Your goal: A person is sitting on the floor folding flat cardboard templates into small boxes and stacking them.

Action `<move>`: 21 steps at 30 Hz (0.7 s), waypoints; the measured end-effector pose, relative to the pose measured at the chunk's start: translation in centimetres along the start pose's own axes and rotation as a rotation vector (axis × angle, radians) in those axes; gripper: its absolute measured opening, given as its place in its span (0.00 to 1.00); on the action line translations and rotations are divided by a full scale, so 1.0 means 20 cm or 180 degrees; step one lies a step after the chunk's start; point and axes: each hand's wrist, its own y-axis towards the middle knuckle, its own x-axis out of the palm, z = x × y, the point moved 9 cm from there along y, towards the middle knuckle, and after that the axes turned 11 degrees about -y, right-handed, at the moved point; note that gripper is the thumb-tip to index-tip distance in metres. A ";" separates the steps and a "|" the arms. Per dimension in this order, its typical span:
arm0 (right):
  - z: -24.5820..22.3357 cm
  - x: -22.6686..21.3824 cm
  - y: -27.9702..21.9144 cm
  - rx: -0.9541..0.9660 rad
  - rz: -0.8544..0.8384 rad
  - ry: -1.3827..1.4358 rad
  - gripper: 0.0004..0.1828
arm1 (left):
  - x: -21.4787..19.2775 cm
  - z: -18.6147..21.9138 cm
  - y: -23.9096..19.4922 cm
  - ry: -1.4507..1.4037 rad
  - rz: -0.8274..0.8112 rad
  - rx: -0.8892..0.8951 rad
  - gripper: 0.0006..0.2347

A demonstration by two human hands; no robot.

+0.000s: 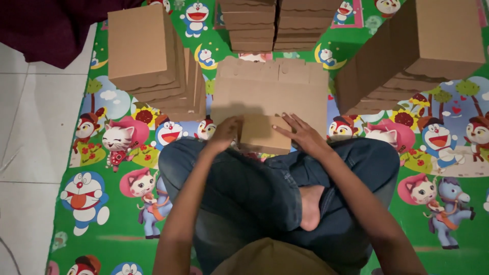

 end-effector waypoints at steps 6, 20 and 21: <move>-0.03 0.00 0.02 -0.0057 0.0163 -0.0178 0.40 | 0.11 -0.18 -0.02 0.0228 -0.0212 -0.1316 0.40; -0.04 0.08 -0.03 0.1147 -0.0074 0.3868 0.37 | 0.41 -0.64 -0.06 -0.0224 -0.0207 -0.1163 0.40; -0.09 0.06 -0.01 0.1154 -0.0070 0.3858 0.37 | 0.41 -0.62 -0.05 -0.0230 -0.0213 -0.1154 0.40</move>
